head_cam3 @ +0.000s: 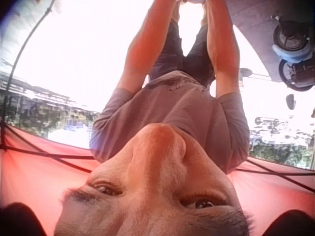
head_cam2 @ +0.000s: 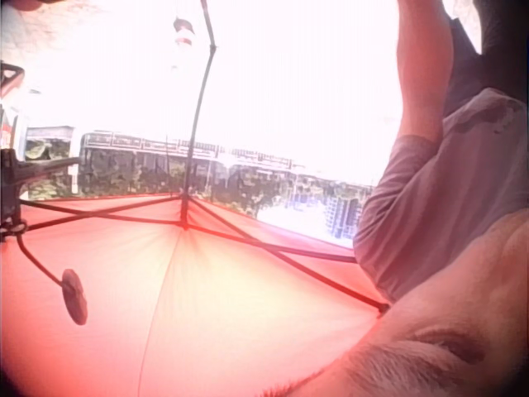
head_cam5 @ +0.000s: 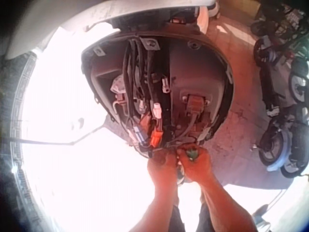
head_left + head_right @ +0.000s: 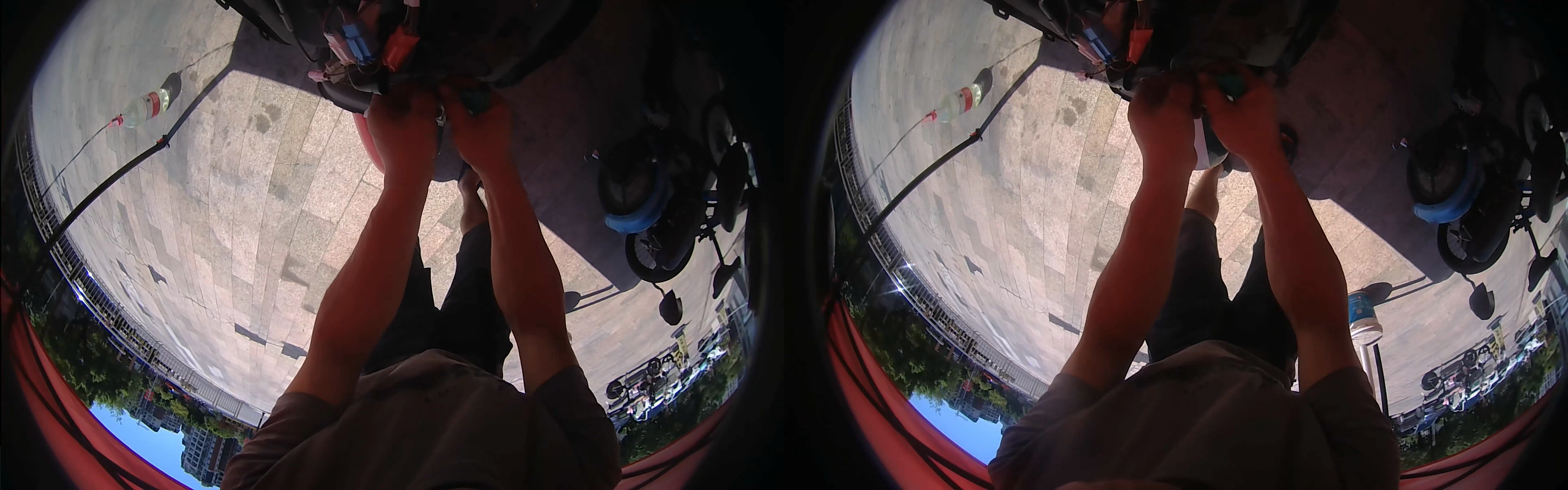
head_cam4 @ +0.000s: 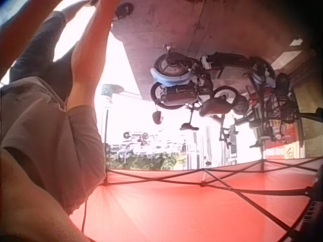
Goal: The person works on the exposed wiring and internal components of a scooter's handlebar area using a screwdriver. They manipulate wires and tighten connections within the housing, then test the scooter's controls by pressing buttons on the handlebar.
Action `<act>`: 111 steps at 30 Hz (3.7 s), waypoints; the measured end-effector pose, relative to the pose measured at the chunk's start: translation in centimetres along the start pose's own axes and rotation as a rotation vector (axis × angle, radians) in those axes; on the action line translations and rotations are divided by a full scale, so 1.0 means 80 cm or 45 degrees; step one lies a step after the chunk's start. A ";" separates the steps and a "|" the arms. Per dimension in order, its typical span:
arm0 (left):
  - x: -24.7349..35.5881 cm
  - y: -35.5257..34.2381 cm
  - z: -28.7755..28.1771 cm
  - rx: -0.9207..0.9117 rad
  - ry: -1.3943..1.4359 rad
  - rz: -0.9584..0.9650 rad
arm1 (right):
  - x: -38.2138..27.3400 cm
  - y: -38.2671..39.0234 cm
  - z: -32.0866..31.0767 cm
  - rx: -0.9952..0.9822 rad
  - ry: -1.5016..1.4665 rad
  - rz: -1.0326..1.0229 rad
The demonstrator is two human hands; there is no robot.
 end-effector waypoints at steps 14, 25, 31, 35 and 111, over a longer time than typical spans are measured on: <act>0.022 -0.003 -0.002 -0.097 -0.268 0.113 | -0.018 -0.008 -0.004 -0.038 0.285 -0.108; -0.008 -0.001 0.002 -0.211 0.143 -0.221 | -0.023 -0.001 -0.002 -0.015 0.232 -0.102; -0.025 -0.010 0.006 -0.406 0.528 -0.545 | -0.009 0.004 -0.016 -0.080 -0.046 0.126; -0.022 -0.008 0.015 -0.541 0.693 -0.715 | -0.005 0.024 -0.032 -0.075 0.064 0.145; 0.307 -0.352 -0.083 -0.898 -0.404 0.623 | 0.013 0.109 0.015 0.864 -0.518 0.338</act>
Point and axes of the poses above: each hand's wrist, its own y-axis away from the middle knuckle, its own z-axis out of the palm, x = y × z, the point moved 8 cm from there along -y, towards the middle knuckle, and after that the axes turned 5 degrees about -x, right-handed, at the moved point
